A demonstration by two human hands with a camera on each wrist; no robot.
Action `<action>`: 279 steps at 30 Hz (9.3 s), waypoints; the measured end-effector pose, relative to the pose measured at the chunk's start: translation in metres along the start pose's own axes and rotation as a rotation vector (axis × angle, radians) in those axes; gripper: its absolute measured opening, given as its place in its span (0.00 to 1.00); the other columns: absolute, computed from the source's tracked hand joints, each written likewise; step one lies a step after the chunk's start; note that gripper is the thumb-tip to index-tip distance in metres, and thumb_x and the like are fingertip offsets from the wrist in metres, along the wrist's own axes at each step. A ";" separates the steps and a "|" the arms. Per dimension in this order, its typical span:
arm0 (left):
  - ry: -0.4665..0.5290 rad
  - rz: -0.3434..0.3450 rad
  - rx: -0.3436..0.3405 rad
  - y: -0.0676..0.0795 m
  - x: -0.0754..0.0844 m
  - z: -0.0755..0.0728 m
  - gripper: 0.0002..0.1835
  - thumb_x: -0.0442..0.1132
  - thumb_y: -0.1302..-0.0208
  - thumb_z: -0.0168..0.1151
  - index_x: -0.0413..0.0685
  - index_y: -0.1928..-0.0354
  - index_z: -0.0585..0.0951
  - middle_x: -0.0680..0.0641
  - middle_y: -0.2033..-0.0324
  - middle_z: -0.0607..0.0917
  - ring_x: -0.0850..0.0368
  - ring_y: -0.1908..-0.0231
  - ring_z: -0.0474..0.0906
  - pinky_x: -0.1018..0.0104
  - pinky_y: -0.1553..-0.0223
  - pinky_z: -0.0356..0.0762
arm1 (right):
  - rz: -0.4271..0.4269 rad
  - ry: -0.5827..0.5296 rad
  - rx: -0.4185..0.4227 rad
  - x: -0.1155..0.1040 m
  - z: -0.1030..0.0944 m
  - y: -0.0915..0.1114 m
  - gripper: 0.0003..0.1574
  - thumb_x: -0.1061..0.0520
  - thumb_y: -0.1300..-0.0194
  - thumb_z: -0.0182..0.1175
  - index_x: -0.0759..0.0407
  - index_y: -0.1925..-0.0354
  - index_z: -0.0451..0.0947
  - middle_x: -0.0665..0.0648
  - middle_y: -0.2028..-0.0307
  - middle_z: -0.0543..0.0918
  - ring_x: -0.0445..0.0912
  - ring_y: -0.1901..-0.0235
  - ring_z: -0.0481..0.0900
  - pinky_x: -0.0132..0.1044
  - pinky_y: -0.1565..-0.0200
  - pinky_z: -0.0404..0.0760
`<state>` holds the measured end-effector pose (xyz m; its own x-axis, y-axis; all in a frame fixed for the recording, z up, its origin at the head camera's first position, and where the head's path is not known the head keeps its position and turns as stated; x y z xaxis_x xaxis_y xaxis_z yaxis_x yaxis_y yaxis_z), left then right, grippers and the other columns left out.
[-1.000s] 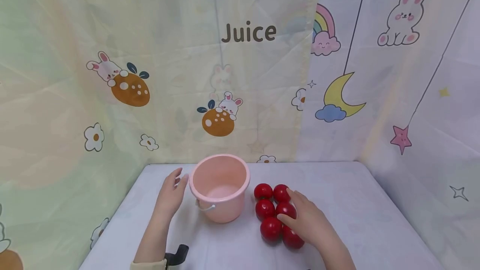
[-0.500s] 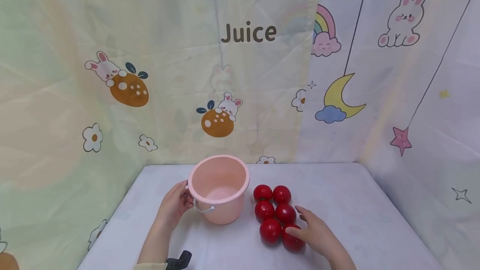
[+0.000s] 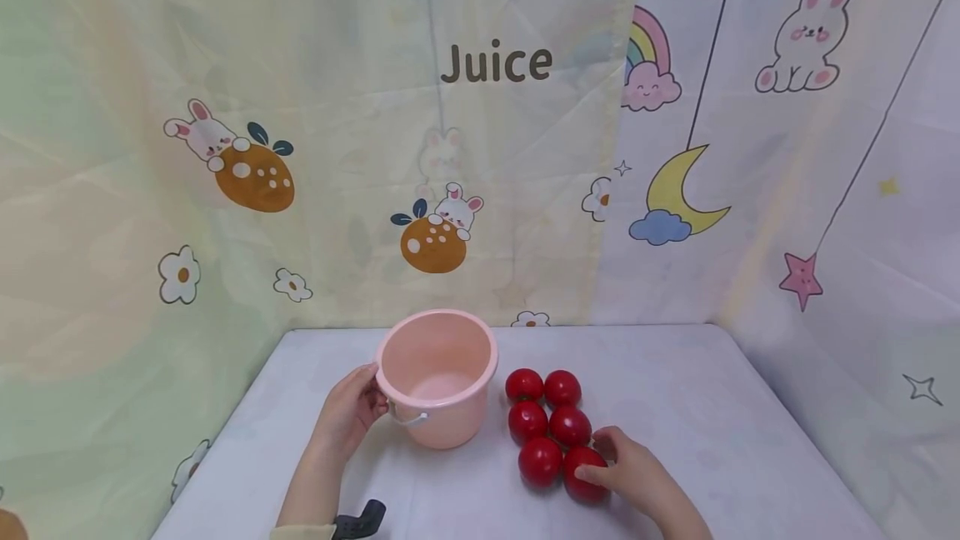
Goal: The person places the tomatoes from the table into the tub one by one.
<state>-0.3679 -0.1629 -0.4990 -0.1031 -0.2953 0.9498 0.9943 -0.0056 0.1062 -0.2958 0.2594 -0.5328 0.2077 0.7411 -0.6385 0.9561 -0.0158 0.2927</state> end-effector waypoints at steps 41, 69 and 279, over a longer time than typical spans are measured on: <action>0.072 -0.021 -0.044 -0.009 0.000 0.001 0.23 0.48 0.32 0.59 0.30 0.55 0.75 0.50 0.77 0.79 0.60 0.77 0.74 0.73 0.74 0.77 | -0.067 0.019 -0.064 -0.026 -0.043 0.025 0.50 0.40 0.59 0.78 0.58 0.40 0.75 0.53 0.52 0.84 0.46 0.55 0.79 0.50 0.56 0.86; 0.071 -0.033 -0.051 -0.014 -0.006 0.002 0.19 0.48 0.34 0.61 0.35 0.57 0.77 0.50 0.77 0.79 0.59 0.77 0.74 0.72 0.73 0.77 | -0.481 -0.166 -0.169 -0.241 -0.087 -0.065 0.42 0.39 0.49 0.74 0.45 0.37 0.73 0.53 0.45 0.82 0.53 0.44 0.78 0.49 0.47 0.82; 0.021 -0.053 -0.077 -0.011 -0.001 -0.002 0.23 0.49 0.31 0.58 0.32 0.51 0.76 0.51 0.77 0.80 0.60 0.77 0.77 0.72 0.68 0.81 | -0.408 -0.172 -0.102 -0.124 -0.103 -0.060 0.46 0.44 0.42 0.70 0.55 0.30 0.65 0.62 0.39 0.78 0.59 0.38 0.74 0.56 0.45 0.80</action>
<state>-0.3792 -0.1650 -0.5015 -0.1554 -0.3128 0.9370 0.9867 -0.0952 0.1319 -0.4003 0.2378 -0.3980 -0.1420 0.5504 -0.8227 0.9435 0.3266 0.0557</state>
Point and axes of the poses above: each hand's wrist, its own y-axis away from the middle knuckle, its own z-axis out of the palm, x = y × z, the point moved 9 cm from there along -y, towards the middle knuckle
